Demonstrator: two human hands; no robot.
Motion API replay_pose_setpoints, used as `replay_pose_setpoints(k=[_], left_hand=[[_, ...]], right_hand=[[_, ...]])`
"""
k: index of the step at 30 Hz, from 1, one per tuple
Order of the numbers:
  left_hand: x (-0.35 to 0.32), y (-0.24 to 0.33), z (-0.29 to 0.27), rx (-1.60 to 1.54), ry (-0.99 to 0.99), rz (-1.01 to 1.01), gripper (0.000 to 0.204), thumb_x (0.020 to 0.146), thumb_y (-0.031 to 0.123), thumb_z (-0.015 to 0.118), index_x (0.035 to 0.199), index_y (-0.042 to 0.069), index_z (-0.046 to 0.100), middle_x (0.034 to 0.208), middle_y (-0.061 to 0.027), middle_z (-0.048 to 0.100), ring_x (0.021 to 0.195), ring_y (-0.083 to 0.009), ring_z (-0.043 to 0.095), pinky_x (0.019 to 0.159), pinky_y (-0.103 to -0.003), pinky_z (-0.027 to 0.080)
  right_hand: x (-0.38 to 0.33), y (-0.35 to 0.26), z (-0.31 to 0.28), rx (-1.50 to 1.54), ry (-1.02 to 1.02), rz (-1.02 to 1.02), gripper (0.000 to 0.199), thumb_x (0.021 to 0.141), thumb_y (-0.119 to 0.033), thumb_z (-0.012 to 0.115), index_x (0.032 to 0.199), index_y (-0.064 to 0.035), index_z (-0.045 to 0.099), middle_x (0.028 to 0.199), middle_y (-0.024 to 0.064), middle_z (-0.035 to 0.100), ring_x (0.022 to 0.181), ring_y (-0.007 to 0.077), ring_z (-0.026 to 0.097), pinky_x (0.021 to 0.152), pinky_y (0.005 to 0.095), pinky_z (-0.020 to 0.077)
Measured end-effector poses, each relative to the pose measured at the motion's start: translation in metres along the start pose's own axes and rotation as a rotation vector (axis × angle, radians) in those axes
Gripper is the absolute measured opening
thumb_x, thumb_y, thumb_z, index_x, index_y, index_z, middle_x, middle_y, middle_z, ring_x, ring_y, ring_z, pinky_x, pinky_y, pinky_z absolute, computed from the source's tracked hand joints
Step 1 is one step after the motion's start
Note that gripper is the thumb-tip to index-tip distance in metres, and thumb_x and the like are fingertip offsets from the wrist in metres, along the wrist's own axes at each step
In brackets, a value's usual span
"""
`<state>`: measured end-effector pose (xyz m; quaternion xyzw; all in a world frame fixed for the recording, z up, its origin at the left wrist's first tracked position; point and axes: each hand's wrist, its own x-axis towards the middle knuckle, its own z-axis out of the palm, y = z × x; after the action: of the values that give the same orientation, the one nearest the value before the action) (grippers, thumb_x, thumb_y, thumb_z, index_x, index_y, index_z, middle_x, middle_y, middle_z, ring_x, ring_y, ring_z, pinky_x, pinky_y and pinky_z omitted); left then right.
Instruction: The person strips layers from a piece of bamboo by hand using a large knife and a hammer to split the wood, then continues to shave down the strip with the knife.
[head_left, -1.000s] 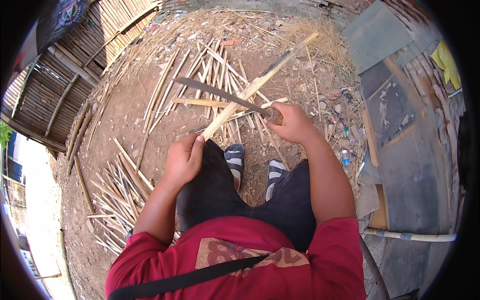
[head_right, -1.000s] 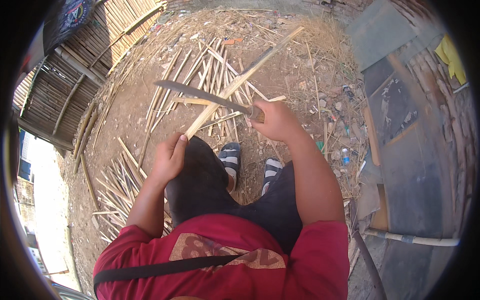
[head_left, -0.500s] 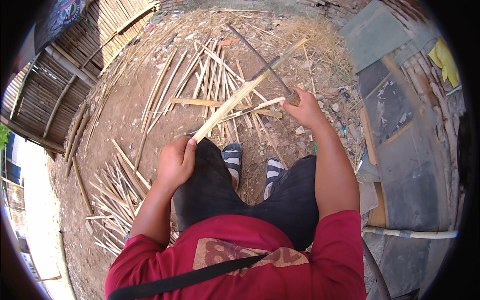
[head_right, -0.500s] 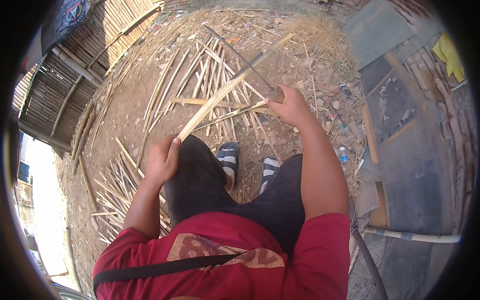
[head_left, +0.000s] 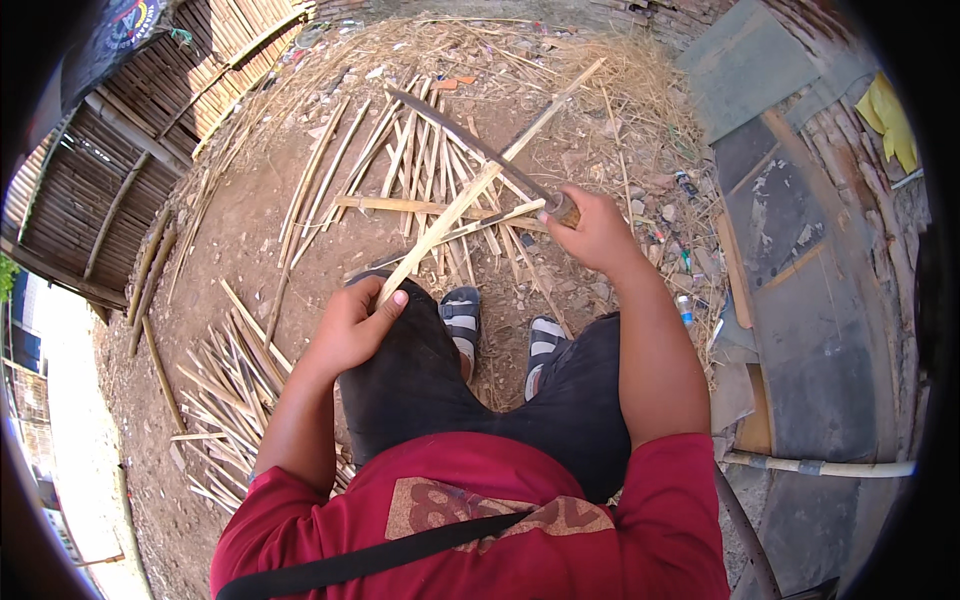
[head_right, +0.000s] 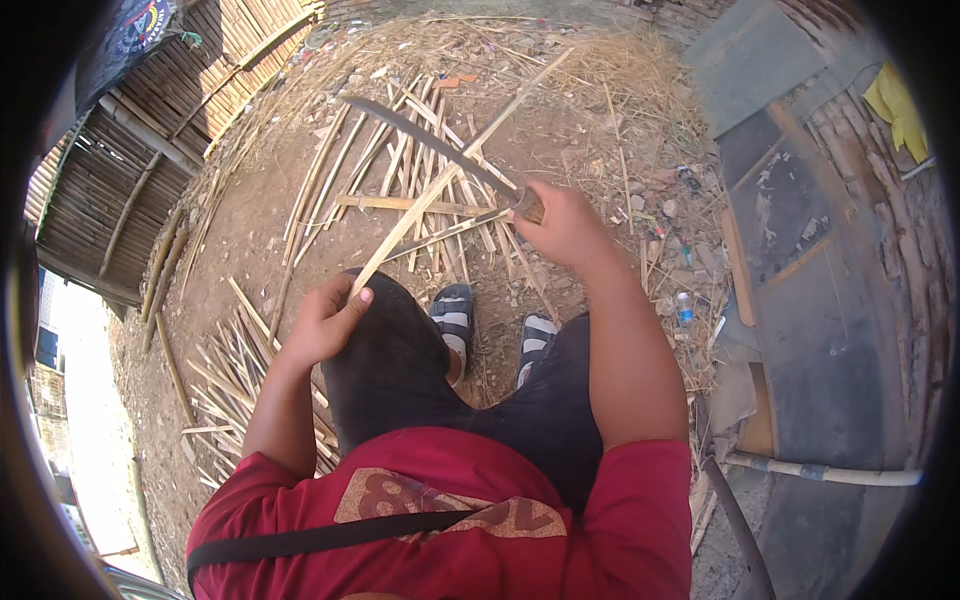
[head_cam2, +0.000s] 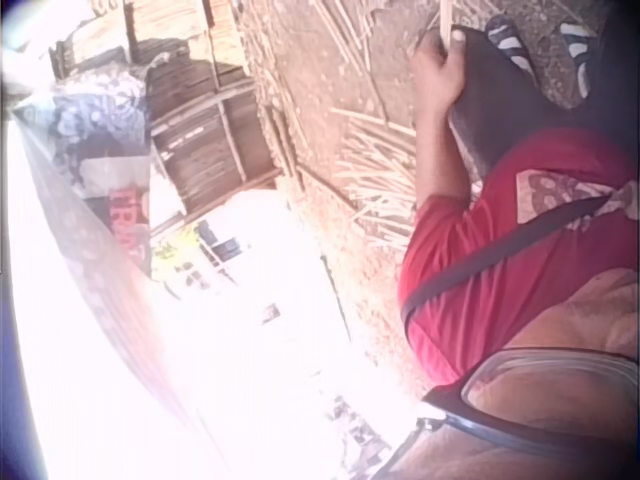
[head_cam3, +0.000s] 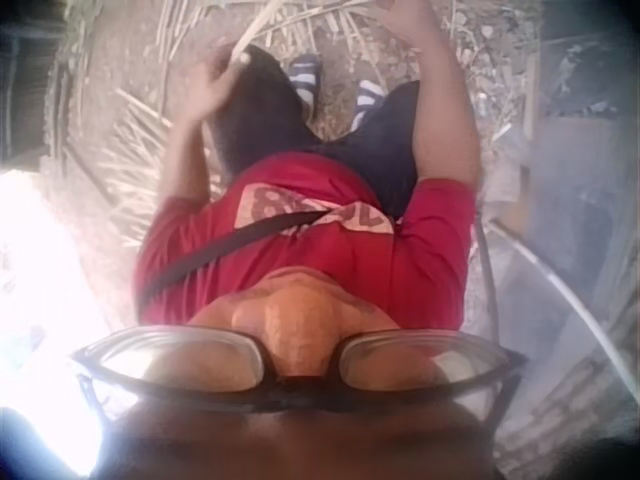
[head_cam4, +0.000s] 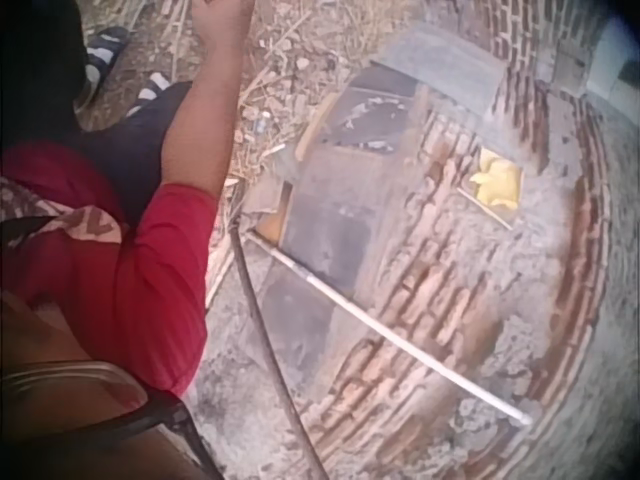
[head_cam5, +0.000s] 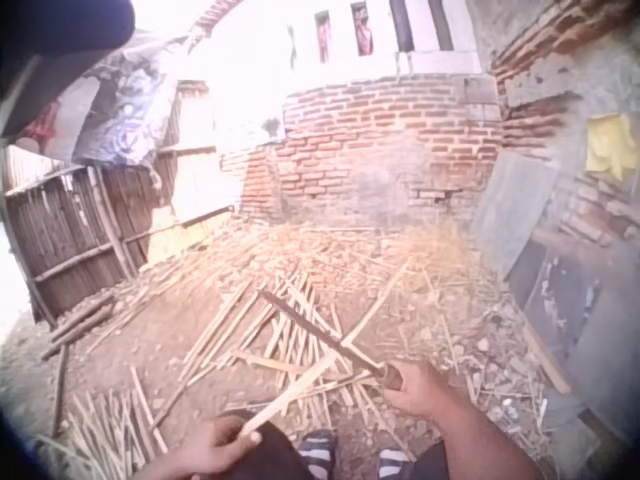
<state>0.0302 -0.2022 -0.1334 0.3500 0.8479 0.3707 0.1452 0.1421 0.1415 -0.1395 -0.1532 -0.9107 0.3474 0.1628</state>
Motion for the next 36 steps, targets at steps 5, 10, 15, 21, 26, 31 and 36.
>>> replay_pose_setpoints(k=[5, 10, 15, 21, 26, 31, 36], left_hand=[[0.007, -0.003, -0.006, -0.255, -0.140, -0.056, 0.039, 0.110, 0.040, 0.050, 0.100, 0.006, 0.068, 0.069, 0.0075, 0.047, 0.062, -0.0033, 0.043, 0.056, -0.023, 0.035], [0.008, -0.004, -0.013, -0.229, -0.079, -0.141, 0.042, 0.109, 0.038, 0.052, 0.098, 0.001, 0.068, 0.068, 0.0012, 0.051, 0.068, -0.0099, 0.049, 0.061, -0.033, 0.042], [0.009, 0.001, -0.004, 0.068, 0.188, -0.018, 0.039, 0.104, 0.035, 0.060, 0.088, -0.001, 0.063, 0.063, -0.0107, 0.052, 0.058, -0.0245, 0.053, 0.058, -0.042, 0.042], [0.009, 0.027, -0.002, 0.334, 0.346, 0.068, 0.036, 0.097, 0.033, 0.067, 0.087, -0.001, 0.061, 0.068, -0.0207, 0.060, 0.063, -0.0428, 0.058, 0.061, -0.050, 0.045], [0.019, 0.043, 0.002, 0.408, 0.313, 0.148, 0.027, 0.094, 0.026, 0.065, 0.093, -0.001, 0.063, 0.080, -0.0226, 0.065, 0.073, -0.0435, 0.064, 0.065, -0.053, 0.049], [0.027, 0.050, 0.022, 0.367, 0.282, 0.242, 0.029, 0.091, 0.023, 0.066, 0.108, 0.000, 0.065, 0.089, -0.0227, 0.066, 0.082, -0.0447, 0.066, 0.072, -0.052, 0.051], [0.031, 0.060, 0.025, 0.435, 0.222, 0.339, 0.044, 0.089, 0.028, 0.072, 0.123, 0.001, 0.063, 0.113, -0.0233, 0.064, 0.101, -0.0444, 0.065, 0.087, -0.051, 0.053]], right_hand=[[-0.014, -0.005, 0.009, -0.251, -0.056, -0.269, 0.045, 0.081, -0.025, 0.078, 0.122, -0.0116, 0.066, 0.094, 0.0209, 0.072, 0.091, 0.0420, 0.070, 0.077, 0.0499, 0.0549], [-0.001, 0.014, -0.014, -0.003, 0.116, 0.044, 0.038, 0.087, -0.025, 0.079, 0.114, -0.0003, 0.069, 0.068, 0.0152, 0.063, 0.058, 0.0205, 0.059, 0.060, 0.0363, 0.0465], [-0.014, -0.007, 0.006, -0.215, 0.003, -0.215, 0.039, 0.083, -0.026, 0.079, 0.117, -0.0107, 0.067, 0.093, 0.0184, 0.072, 0.087, 0.0400, 0.069, 0.076, 0.0480, 0.0547], [-0.005, 0.008, -0.002, -0.094, 0.180, -0.113, 0.040, 0.083, -0.026, 0.082, 0.110, -0.0006, 0.066, 0.084, 0.0187, 0.070, 0.070, 0.0315, 0.069, 0.064, 0.0418, 0.0523], [-0.007, -0.003, 0.012, 0.715, 0.046, 0.158, 0.036, 0.093, -0.026, 0.078, 0.117, -0.0023, 0.066, 0.089, 0.0053, 0.072, 0.060, 0.0092, 0.058, 0.053, 0.0261, 0.0457], [-0.008, -0.021, 0.019, 1.045, 0.188, 0.036, 0.021, 0.093, -0.017, 0.078, 0.096, -0.0060, 0.061, 0.073, -0.0018, 0.060, 0.054, 0.0049, 0.052, 0.050, 0.0202, 0.0405], [-0.003, -0.017, 0.026, 0.998, 0.454, 0.020, 0.021, 0.091, -0.011, 0.078, 0.090, -0.0078, 0.057, 0.068, -0.0016, 0.057, 0.053, 0.0058, 0.052, 0.048, 0.0223, 0.0412]])
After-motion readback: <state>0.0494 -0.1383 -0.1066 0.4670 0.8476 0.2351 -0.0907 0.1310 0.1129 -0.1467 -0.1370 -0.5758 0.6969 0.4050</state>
